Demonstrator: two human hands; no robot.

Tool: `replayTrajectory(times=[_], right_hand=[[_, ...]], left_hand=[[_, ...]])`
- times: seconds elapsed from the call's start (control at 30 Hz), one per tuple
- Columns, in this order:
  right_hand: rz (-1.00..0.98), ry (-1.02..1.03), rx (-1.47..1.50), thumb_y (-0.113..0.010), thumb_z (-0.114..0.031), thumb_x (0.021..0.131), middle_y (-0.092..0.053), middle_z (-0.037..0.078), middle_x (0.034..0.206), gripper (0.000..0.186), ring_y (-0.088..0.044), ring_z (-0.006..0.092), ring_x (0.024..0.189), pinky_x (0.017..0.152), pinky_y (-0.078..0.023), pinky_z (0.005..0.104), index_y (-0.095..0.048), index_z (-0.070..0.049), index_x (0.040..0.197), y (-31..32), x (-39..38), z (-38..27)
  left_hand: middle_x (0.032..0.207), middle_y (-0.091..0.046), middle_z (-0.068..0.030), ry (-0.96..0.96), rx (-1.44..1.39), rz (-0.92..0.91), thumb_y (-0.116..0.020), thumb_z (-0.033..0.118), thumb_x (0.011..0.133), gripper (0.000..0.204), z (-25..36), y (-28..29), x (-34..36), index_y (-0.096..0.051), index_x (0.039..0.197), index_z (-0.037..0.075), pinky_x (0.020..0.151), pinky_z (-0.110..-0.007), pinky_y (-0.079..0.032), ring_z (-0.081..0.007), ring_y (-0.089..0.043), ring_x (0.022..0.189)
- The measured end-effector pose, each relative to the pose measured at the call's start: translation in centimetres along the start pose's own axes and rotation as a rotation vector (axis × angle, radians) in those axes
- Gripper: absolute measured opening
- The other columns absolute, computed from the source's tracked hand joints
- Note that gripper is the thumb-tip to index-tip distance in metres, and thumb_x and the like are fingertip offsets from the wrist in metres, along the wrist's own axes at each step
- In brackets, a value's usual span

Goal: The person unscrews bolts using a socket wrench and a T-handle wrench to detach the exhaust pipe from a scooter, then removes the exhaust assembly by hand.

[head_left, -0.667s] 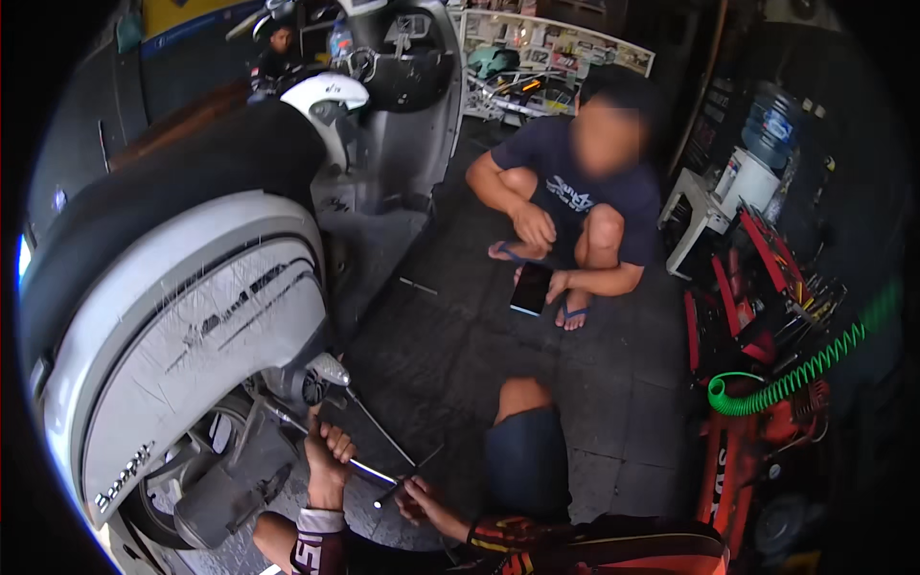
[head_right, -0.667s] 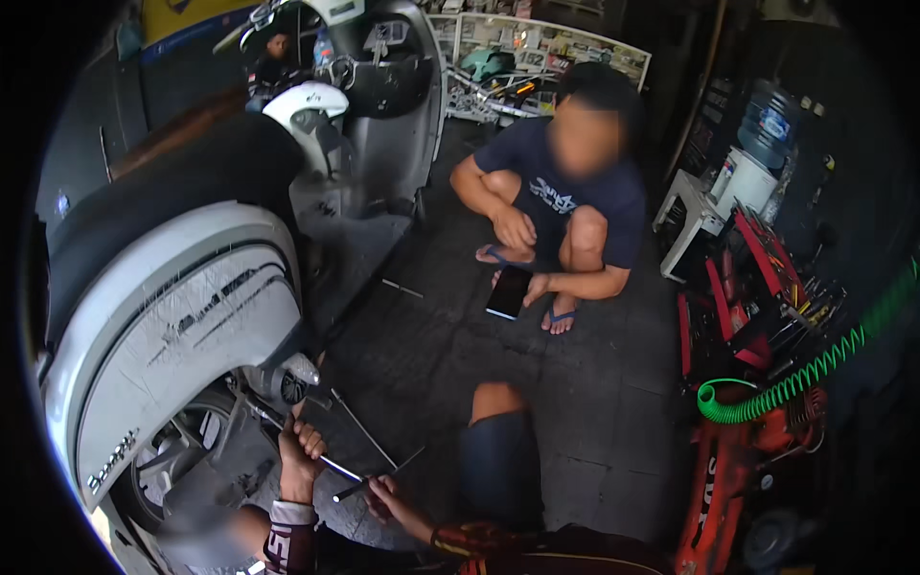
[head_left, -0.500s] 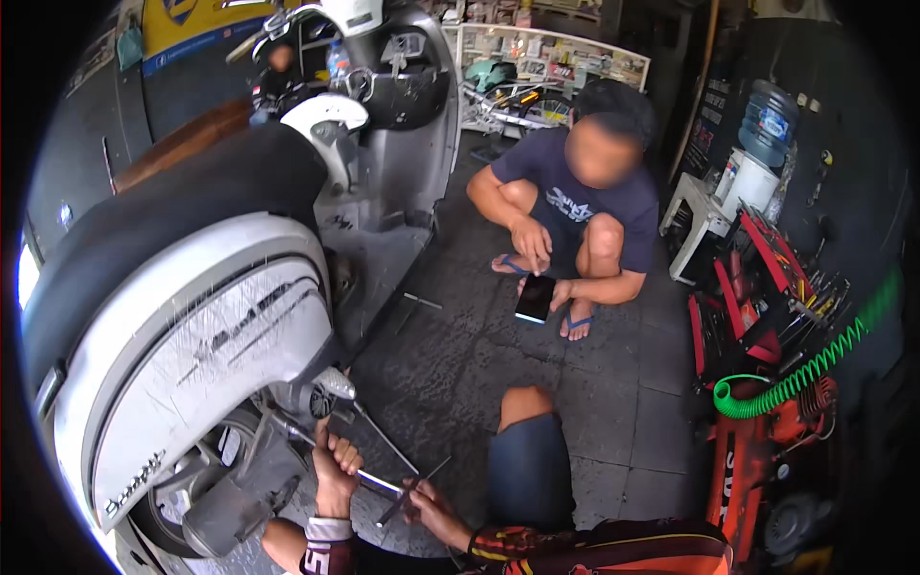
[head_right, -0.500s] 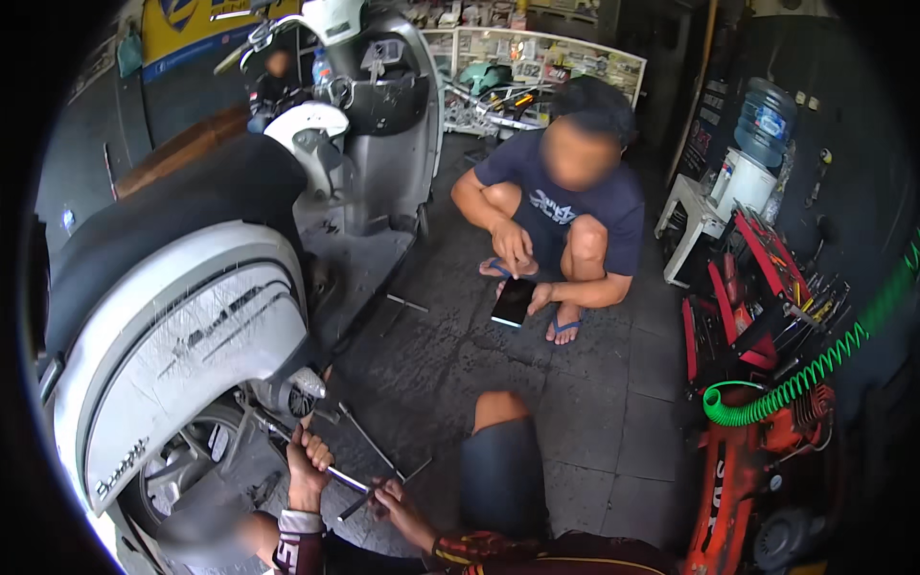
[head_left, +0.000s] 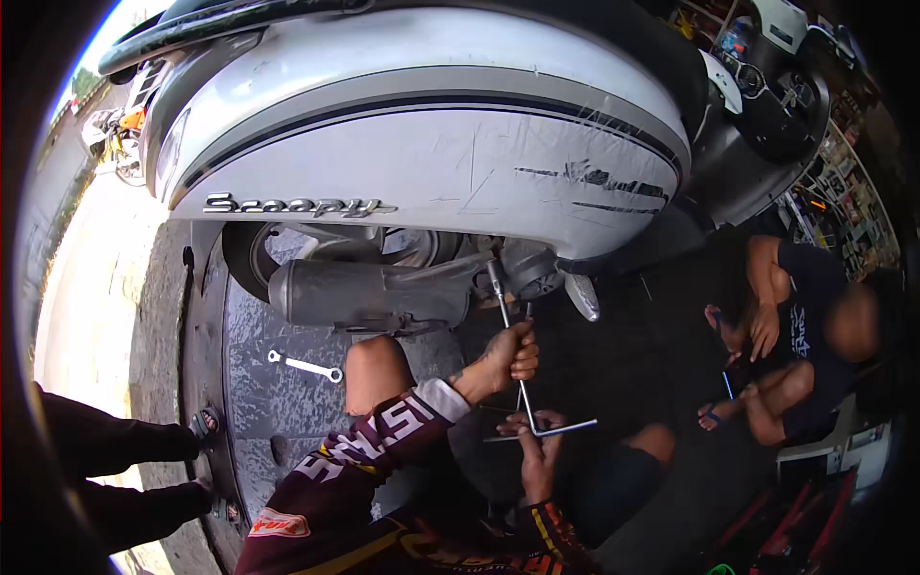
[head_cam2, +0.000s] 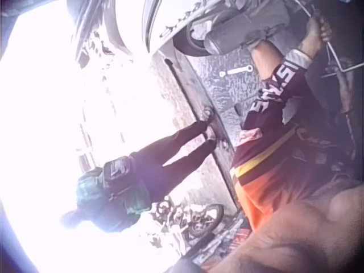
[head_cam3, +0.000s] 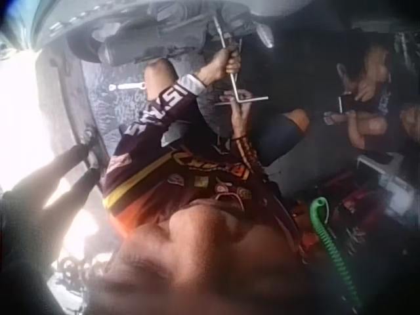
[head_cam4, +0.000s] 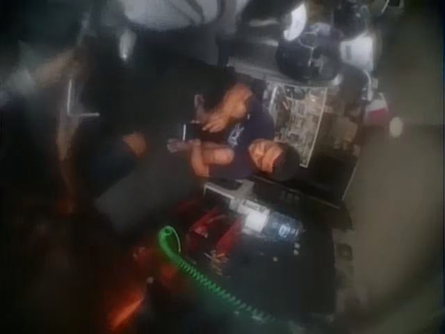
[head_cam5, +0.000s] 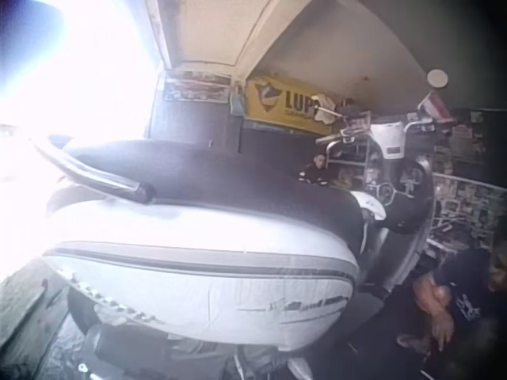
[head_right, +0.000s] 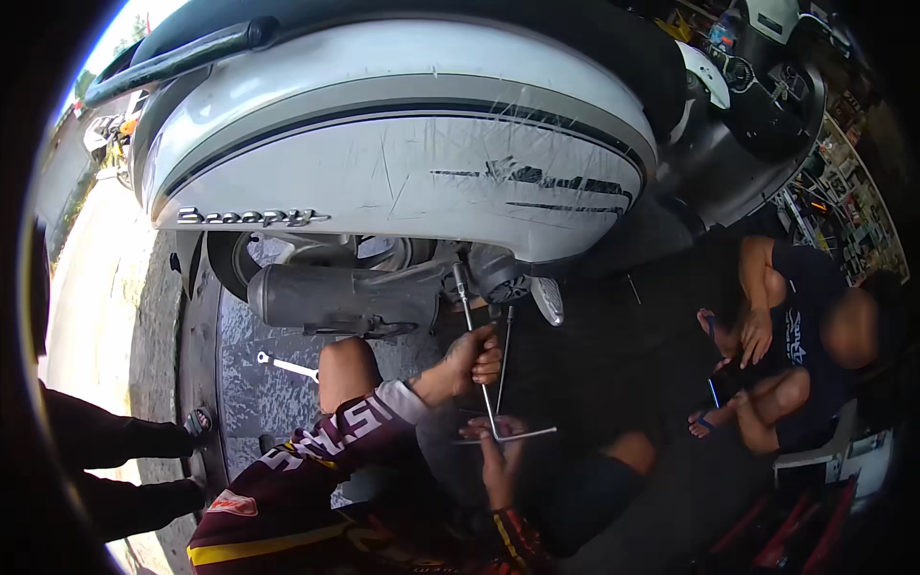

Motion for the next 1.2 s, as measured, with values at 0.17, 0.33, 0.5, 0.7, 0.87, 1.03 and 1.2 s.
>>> replayTrajectory(times=[0.17, 0.33, 0.5, 0.7, 0.87, 1.03, 1.2], right_hand=[[-0.270, 0.164, -0.711, -0.045, 0.016, 0.071, -0.054, 0.010, 0.101, 0.017, -0.057, 0.0171, 0.084, 0.074, -0.045, 0.0272, -0.050, 0.001, 0.078, -0.3, 0.8, -1.9], [-0.118, 0.285, -0.947, -0.048, 0.008, 0.077, -0.052, 0.011, 0.102, 0.023, -0.054, 0.0189, 0.093, 0.082, -0.043, 0.0312, -0.054, 0.000, 0.098, 0.4, 0.4, -3.2], [0.231, -0.242, -0.117, -0.040, -0.037, 0.093, -0.057, 0.010, 0.101, 0.039, -0.057, 0.0196, 0.093, 0.075, -0.046, 0.0330, -0.050, -0.006, 0.115, 8.0, -3.8, 3.9], [-0.038, -0.374, 0.682, -0.042, -0.043, 0.092, -0.056, 0.007, 0.088, 0.042, -0.057, 0.0172, 0.084, 0.063, -0.047, 0.0310, -0.044, -0.008, 0.115, 3.9, -1.6, 7.5], [0.230, 0.210, -0.224, -0.053, -0.001, 0.079, -0.056, 0.006, 0.100, 0.011, -0.051, 0.0213, 0.100, 0.083, -0.042, 0.0336, -0.052, -0.010, 0.085, 2.0, -0.1, -2.2], [-0.196, 0.568, -0.902, -0.054, 0.010, 0.068, -0.053, 0.009, 0.112, 0.020, -0.040, 0.0293, 0.120, 0.099, -0.031, 0.0397, -0.053, -0.007, 0.058, -2.6, 1.0, -7.0], [0.210, 0.447, -0.819, -0.055, -0.011, 0.086, -0.053, 0.011, 0.113, 0.035, -0.044, 0.0243, 0.116, 0.093, -0.039, 0.0343, -0.048, -0.006, 0.119, 1.1, -1.8, -7.0]], left_hand=[[0.047, -0.021, 0.0043, -0.022, 0.026, -0.008, -0.032, 0.038, 0.096, 0.036, -0.1, 0.2, 1.3, -0.034, 0.068, 0.015, 0.032, -0.024, -0.015, -0.0078, -0.017, 0.035], [0.046, -0.023, 0.0035, -0.024, 0.000, -0.010, -0.030, 0.041, 0.096, 0.040, 0.3, -0.2, 1.4, -0.035, 0.066, 0.015, 0.031, -0.023, -0.016, -0.0080, -0.020, 0.034], [0.046, -0.022, 0.0044, 0.010, -0.022, -0.094, -0.028, 0.043, 0.096, 0.041, 0.3, -1.1, 1.4, -0.034, 0.067, 0.015, 0.033, -0.024, -0.015, -0.0079, -0.017, 0.035], [0.046, -0.022, 0.0044, 0.035, -0.061, -0.119, -0.029, 0.043, 0.096, 0.041, 0.1, -0.9, 1.5, -0.033, 0.066, 0.014, 0.032, -0.023, -0.015, -0.0078, -0.018, 0.035], [0.045, -0.021, 0.0048, 0.074, -0.061, -0.175, -0.031, 0.043, 0.095, 0.041, 0.3, -1.4, 0.7, -0.033, 0.065, 0.014, 0.032, -0.023, -0.016, -0.0076, -0.018, 0.034], [0.044, -0.022, 0.0036, 0.112, -0.014, -0.142, -0.031, 0.044, 0.095, 0.044, 0.4, -2.1, 0.7, -0.034, 0.064, 0.014, 0.033, -0.025, -0.017, -0.0094, -0.020, 0.034], [0.043, -0.022, 0.0027, 0.043, -0.091, -0.137, -0.030, 0.047, 0.094, 0.047, 1.6, -1.0, 0.7, -0.037, 0.063, 0.014, 0.033, -0.025, -0.016, -0.0093, -0.019, 0.033]])
Point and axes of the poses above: each hand's wrist, its own x-axis towards the middle knuckle, its own y-axis out of the back of the hand, z = x × y, the point moved 9 cm from there along x, towards the middle knuckle
